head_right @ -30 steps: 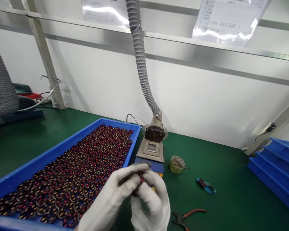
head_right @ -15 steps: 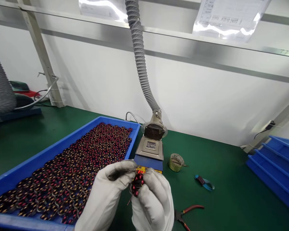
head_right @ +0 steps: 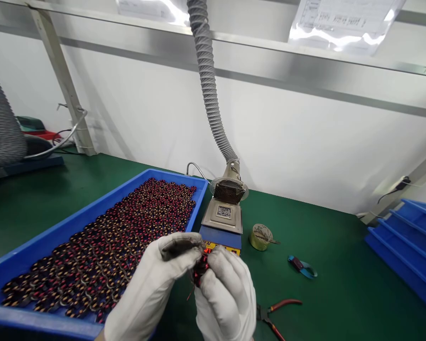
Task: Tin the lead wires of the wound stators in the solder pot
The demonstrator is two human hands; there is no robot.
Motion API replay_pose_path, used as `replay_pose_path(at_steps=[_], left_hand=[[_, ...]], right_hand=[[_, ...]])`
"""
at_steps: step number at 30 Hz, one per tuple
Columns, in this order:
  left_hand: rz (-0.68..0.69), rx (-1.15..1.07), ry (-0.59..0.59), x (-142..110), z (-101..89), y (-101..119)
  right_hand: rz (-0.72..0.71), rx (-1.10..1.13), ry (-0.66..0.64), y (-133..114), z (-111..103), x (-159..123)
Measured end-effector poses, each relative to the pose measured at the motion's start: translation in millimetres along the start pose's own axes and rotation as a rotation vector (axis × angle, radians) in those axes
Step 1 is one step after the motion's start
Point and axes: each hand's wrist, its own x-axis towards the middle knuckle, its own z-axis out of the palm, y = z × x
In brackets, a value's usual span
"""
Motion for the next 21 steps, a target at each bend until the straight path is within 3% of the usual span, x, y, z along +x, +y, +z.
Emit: replay_pose_path(at_steps=[3, 7, 10, 14, 17, 21], left_hand=[[0.061, -0.037, -0.053, 0.2, -3.2, -1.2], [-0.006, 0.019, -0.170, 0.4, -2.8, -3.3], [0.084, 0.075, -0.042, 2.9, -2.8, -5.8], [0.183, 0.057, 0.202, 7.4, -9.2, -3.7], [0.244, 0.151, 0.290, 5.7, -17.1, 3.4], [0.463, 0.672, 0.122, -3.9, -38.6, 8.6]], right_hand=[[0.004, 0.026, -0.018, 1.2, -0.6, -1.0], [-0.040, 0.010, -0.054, 1.3, 0.6, -0.4], [-0.001, -0.022, -0.060, 0.6, 2.0, -0.1], [0.096, -0.003, 0.060, -1.3, 3.6, -3.8], [0.208, 0.048, 0.096, -4.0, 3.2, -6.7], [0.553, 0.287, 0.099, 2.7, -3.9, 2.3]])
